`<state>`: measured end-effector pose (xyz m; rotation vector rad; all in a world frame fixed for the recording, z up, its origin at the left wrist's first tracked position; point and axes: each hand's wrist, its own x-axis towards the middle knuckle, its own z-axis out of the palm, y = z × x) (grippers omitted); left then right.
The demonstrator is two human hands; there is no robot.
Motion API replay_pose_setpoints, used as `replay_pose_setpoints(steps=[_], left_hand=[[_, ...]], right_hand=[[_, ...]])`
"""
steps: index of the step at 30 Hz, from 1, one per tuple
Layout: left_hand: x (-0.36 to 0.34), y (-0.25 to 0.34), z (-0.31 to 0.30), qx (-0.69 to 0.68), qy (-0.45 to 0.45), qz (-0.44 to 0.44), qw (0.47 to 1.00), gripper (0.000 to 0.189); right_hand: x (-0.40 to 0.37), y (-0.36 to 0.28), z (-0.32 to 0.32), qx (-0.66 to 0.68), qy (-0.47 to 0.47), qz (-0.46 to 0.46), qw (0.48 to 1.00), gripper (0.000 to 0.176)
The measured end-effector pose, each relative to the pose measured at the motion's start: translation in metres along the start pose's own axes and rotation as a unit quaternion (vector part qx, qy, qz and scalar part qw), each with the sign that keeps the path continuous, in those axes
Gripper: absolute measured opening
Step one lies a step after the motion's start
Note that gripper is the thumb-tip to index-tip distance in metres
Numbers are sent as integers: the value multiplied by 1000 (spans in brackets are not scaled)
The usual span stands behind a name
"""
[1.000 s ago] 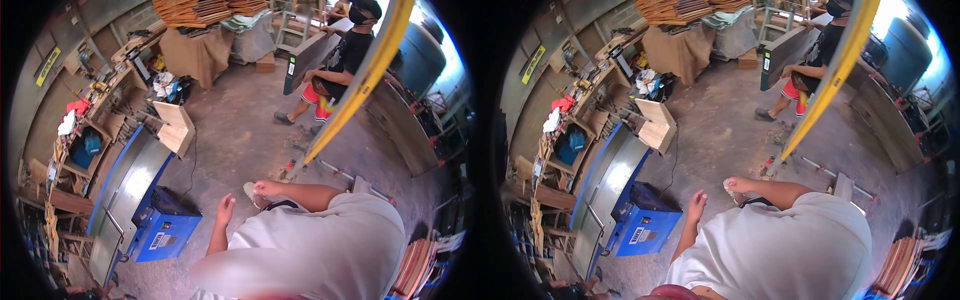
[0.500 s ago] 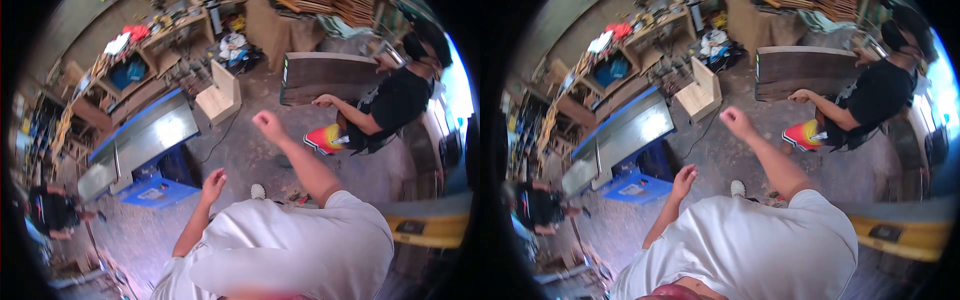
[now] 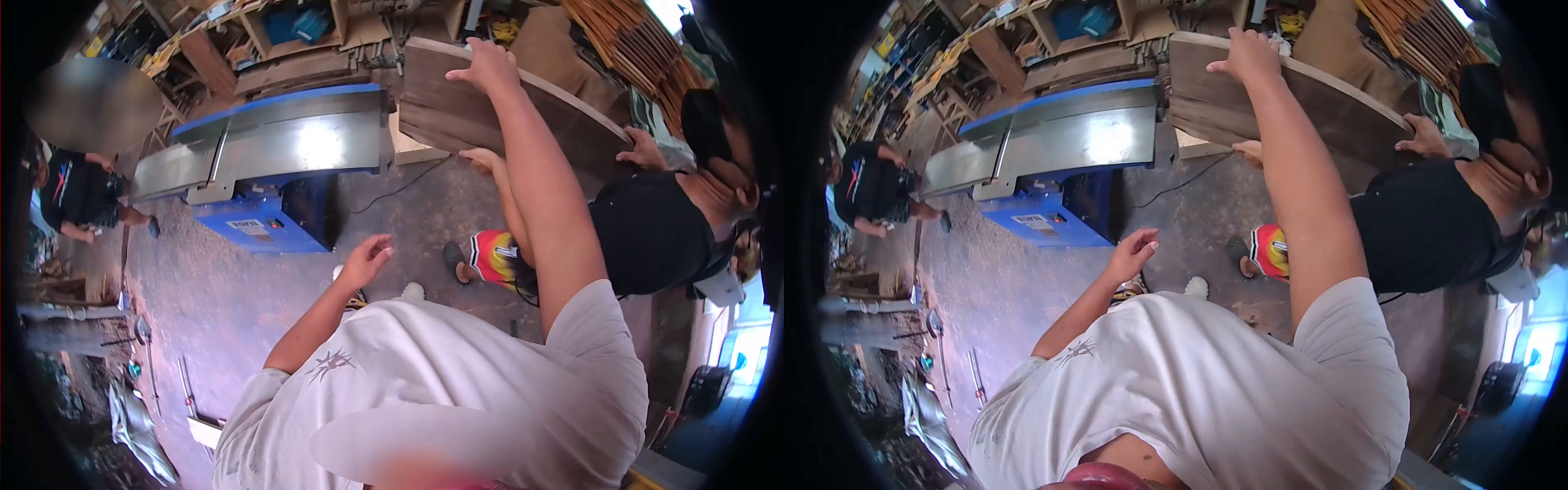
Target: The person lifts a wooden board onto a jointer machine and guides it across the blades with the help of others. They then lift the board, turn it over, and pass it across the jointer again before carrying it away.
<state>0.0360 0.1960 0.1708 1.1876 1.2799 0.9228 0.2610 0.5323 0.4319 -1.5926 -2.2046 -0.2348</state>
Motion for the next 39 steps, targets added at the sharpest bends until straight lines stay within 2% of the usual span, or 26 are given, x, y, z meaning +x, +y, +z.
replay_pose_setpoints(steps=[1,4,6,10,13,17,19,22,25,27,29,31,33,36,37,39], left_hand=[[-2,-2,-5,-8,10,-1,1000,38],[0,-1,-27,6,34,10,999,39],[0,-7,-44,-19,51,23,998,40],[-8,-19,-93,-54,88,41,994,40],[-12,-37,-132,-72,111,33,991,40],[-9,-52,-167,-67,124,38,989,41],[-2,-52,-175,-51,124,36,990,41],[20,-51,-182,-65,109,55,990,41],[47,-56,-191,-25,102,71,992,45],[68,-56,-199,52,139,131,980,49],[86,-45,-208,84,143,133,977,50],[107,-36,-214,117,138,137,974,50],[134,-33,-216,179,176,165,954,55],[171,-36,-220,248,190,156,937,62],[182,-36,-221,268,176,132,938,70],[193,-31,-222,278,174,122,937,73]], right_hand=[[12,-18,-1,-18,-88,-4,996,90],[39,-48,19,-29,-117,-90,989,93],[50,-63,31,-54,-109,-111,986,96],[59,-95,57,6,-182,-117,976,82],[60,-132,65,9,-187,-136,973,73],[62,-180,81,20,-174,-141,974,73],[67,-191,104,30,-97,-161,982,72],[80,-214,117,44,-87,-152,984,71],[96,-215,124,50,-93,-149,983,70],[98,-215,126,46,-93,-158,982,71],[100,-211,128,40,-92,-162,982,72],[94,-212,131,35,-66,-204,976,70],[87,-221,128,12,-69,-191,979,70],[78,-234,122,-14,-61,-175,983,70],[80,-234,122,-24,-78,-166,983,71],[83,-230,124,-35,-99,-156,982,73]])
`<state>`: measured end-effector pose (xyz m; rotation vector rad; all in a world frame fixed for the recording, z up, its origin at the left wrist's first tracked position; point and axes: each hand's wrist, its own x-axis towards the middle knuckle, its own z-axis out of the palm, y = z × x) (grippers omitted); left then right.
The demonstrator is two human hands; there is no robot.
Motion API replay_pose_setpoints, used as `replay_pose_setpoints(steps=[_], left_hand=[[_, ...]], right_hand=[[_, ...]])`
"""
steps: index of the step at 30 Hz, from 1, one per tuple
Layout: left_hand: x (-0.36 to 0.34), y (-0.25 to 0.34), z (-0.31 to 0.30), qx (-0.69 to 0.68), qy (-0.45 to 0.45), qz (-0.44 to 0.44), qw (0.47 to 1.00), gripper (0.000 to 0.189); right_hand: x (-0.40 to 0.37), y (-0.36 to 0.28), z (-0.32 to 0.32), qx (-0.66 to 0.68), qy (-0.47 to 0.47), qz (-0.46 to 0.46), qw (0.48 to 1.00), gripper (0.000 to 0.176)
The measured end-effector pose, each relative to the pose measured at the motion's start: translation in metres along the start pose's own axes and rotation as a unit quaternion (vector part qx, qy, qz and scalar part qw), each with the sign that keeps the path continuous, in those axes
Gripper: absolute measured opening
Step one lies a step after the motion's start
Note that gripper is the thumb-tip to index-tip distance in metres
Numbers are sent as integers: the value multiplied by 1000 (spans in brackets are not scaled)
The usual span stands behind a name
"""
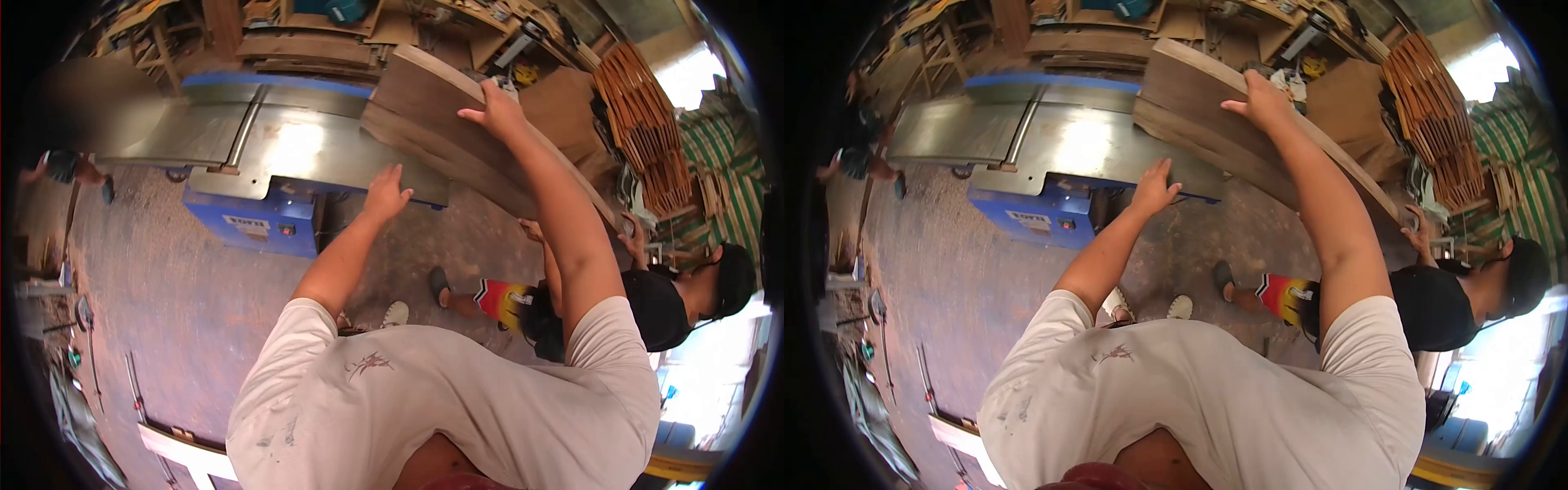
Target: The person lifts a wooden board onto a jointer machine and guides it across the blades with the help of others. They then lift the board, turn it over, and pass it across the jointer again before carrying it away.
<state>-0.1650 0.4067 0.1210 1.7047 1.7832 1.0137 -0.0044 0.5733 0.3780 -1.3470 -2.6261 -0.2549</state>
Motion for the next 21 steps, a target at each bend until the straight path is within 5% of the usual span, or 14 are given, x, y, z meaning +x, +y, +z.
replay_pose_setpoints(steps=[5,9,10,12,14,17,21], left_hand=[[32,-5,25,80,24,-7,996,86],[48,-21,50,115,76,21,990,95],[55,-27,58,102,77,22,992,98],[61,-31,66,89,102,39,990,101],[71,-42,76,124,106,36,986,105],[71,-55,89,168,130,34,977,109],[69,-21,75,231,71,-58,969,110]], right_hand=[[-2,3,-1,-11,-5,2,1000,76],[-5,9,11,-7,-4,-101,995,88],[-9,13,23,-19,65,-148,987,91],[-14,4,12,16,13,-135,991,93],[-14,12,36,23,158,-194,968,86],[-15,-9,-11,40,-26,-94,994,76],[-2,-5,-18,31,-64,-67,995,73]])
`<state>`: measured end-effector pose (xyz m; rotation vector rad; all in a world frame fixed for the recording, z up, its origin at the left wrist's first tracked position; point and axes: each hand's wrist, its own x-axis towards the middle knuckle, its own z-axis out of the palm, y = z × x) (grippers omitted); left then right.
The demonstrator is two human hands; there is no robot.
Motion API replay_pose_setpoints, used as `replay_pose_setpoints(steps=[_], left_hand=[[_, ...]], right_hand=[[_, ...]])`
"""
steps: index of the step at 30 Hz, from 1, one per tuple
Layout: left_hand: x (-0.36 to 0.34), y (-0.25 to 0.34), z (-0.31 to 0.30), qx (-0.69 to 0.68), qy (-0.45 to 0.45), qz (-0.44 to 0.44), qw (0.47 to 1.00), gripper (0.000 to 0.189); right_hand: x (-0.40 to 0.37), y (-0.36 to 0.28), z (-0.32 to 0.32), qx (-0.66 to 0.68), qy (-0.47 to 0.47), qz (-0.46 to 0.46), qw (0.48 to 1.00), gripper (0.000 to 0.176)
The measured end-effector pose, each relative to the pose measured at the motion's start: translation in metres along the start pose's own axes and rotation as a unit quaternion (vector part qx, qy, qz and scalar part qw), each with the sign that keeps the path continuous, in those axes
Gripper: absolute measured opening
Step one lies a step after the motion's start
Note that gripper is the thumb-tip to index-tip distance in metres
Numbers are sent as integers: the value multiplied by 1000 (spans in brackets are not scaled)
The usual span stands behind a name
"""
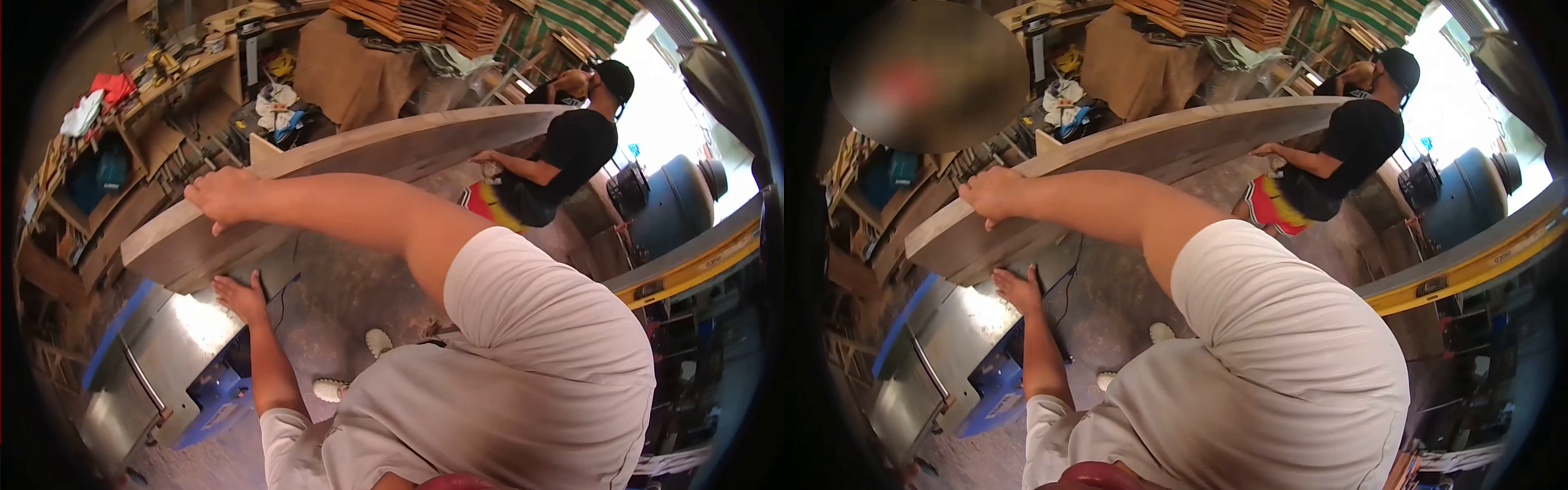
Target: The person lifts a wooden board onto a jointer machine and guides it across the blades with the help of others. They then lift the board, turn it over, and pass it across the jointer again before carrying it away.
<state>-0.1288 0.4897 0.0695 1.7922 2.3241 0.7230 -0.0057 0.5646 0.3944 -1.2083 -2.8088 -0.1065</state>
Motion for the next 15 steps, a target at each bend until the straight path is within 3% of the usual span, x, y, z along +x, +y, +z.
replay_pose_setpoints(steps=[7,9,10,11,12,13,14,15], left_hand=[[-2,13,-13,66,-29,-3,997,105],[-5,7,-8,47,-11,18,999,102],[-6,4,-3,18,5,22,1000,100],[-8,5,2,33,29,29,999,98],[-9,6,2,32,26,15,999,99],[-7,10,-5,25,-11,-4,1000,100],[-5,17,-15,59,-40,-24,997,100],[-4,19,-19,70,-45,-29,996,100]], right_hand=[[20,22,5,19,-16,-10,1000,77],[20,31,28,27,79,-67,994,80],[17,22,14,54,19,-19,998,84],[17,30,33,31,74,-60,995,86],[12,18,8,31,20,-32,999,90],[13,15,7,15,17,-17,1000,88],[14,25,21,-11,88,-55,995,84],[18,21,13,5,36,-17,999,80]])
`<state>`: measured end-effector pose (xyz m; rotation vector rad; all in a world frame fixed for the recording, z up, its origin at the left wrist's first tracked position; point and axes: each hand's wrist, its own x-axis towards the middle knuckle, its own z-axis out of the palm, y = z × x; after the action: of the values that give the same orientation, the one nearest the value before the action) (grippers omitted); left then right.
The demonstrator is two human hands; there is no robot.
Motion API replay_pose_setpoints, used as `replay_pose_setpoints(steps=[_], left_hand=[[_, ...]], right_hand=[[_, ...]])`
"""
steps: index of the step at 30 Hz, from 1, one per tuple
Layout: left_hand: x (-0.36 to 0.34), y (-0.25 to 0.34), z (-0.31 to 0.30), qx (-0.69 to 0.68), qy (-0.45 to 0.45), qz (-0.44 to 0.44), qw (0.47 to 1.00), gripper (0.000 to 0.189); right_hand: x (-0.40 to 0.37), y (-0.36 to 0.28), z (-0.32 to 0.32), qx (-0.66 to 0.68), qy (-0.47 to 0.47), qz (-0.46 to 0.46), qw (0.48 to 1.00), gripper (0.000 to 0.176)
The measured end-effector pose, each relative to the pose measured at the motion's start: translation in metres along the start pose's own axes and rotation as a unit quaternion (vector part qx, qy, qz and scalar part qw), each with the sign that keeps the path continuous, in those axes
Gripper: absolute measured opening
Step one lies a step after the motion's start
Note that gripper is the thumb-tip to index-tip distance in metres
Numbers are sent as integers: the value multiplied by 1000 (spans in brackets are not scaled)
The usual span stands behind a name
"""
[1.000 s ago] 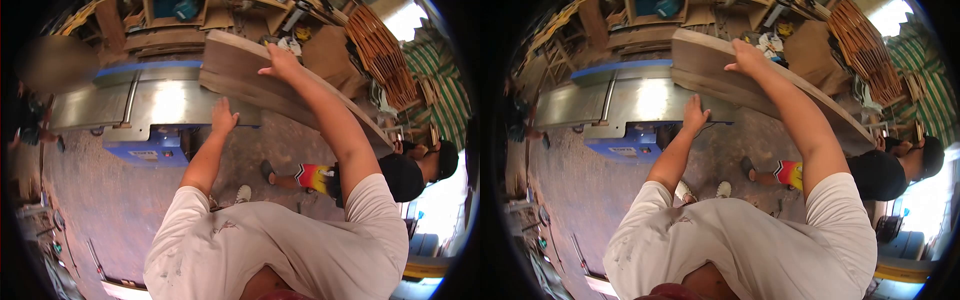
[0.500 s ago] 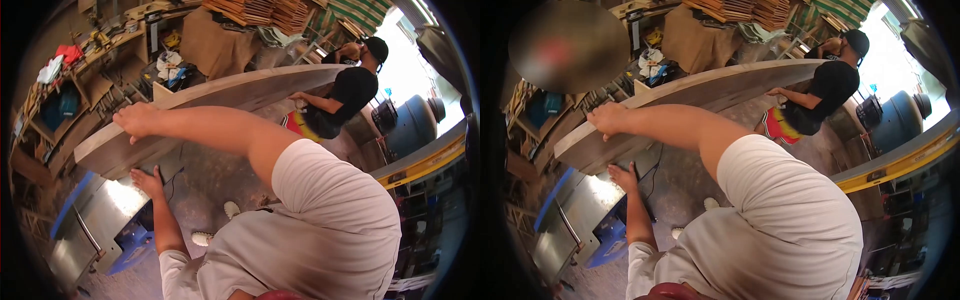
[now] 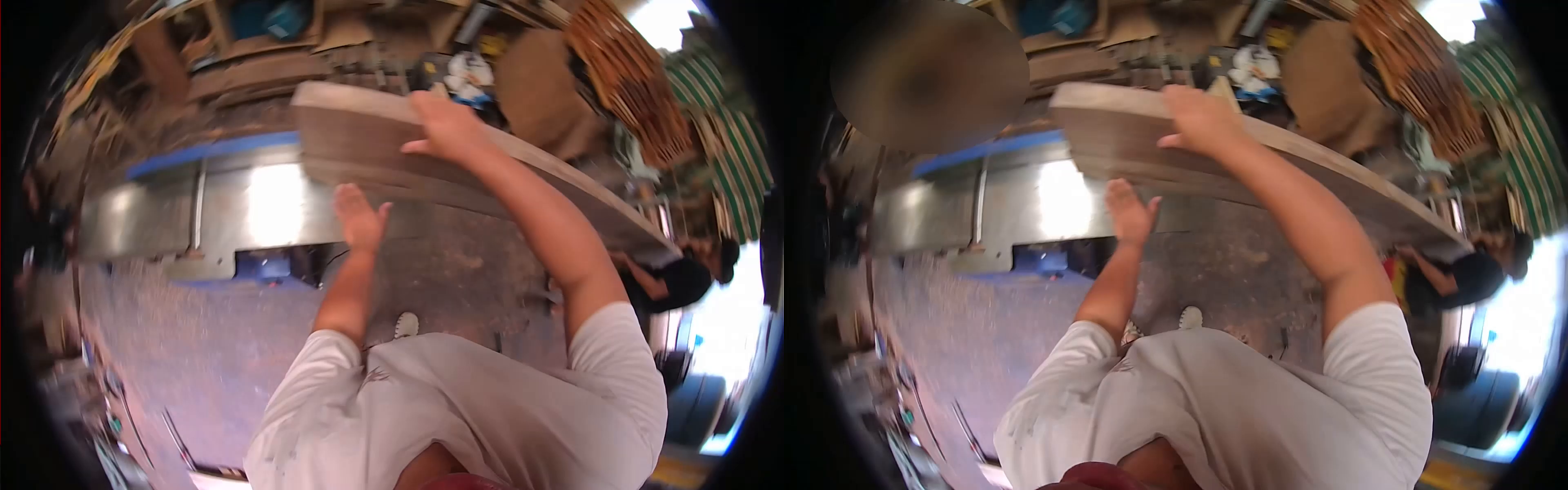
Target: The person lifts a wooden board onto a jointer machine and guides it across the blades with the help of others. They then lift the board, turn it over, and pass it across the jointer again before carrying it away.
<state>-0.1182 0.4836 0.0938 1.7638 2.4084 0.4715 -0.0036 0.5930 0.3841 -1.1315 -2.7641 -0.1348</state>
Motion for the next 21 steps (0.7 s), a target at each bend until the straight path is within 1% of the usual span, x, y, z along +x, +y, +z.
replay_pose_setpoints(steps=[1,2,3,4,5,6,7,8,10,11,12,14,15,16,17,18,19,20,21], left_hand=[[0,1,-3,7,-5,3,1000,100],[0,1,-7,12,-4,-18,1000,100],[2,3,-11,3,-19,-18,1000,100],[3,5,-12,-8,-35,-16,999,100],[3,4,-10,-8,-35,-28,999,100],[2,3,-7,-13,-29,-15,999,103],[2,2,-5,-18,-21,-3,1000,106],[2,1,-4,-18,-17,-19,999,106],[3,1,-4,-18,-30,-7,999,108],[3,1,-5,-17,-20,-26,999,108],[2,1,-6,-17,-19,-27,999,111],[2,5,-5,-16,-8,-48,999,114],[3,5,-4,-28,-3,-52,998,118],[1,6,-3,-39,-1,-55,998,123],[-1,6,-3,-35,3,-69,997,123],[1,7,-5,-34,-4,-70,997,128],[1,10,-7,-32,-15,-68,997,134],[1,17,-10,-29,-15,-75,997,134],[2,25,-14,-44,-13,-106,993,139]], right_hand=[[5,-1,-5,-4,-36,23,999,79],[7,1,-9,8,-49,32,998,78],[5,7,-7,37,-14,12,999,76],[8,5,-21,71,-90,34,993,79],[0,12,-22,98,-80,3,992,81],[-10,22,-24,126,-72,-29,989,84],[-25,33,-28,121,-85,-28,989,86],[-42,48,-33,115,-98,-29,988,89],[-82,79,-44,97,-93,-10,991,93],[-103,107,-41,78,-71,-23,994,93],[-121,133,-36,60,-49,-37,996,93],[-141,167,-32,31,-72,19,997,87],[-135,170,-33,33,-71,-2,997,87],[-132,167,-33,21,-76,19,997,85],[-130,165,-32,10,-82,44,996,82],[-128,170,-30,9,-61,9,998,80],[-126,171,-30,13,-61,1,998,80],[-123,170,-32,23,-63,2,998,80],[-120,170,-33,31,-65,4,997,80]])
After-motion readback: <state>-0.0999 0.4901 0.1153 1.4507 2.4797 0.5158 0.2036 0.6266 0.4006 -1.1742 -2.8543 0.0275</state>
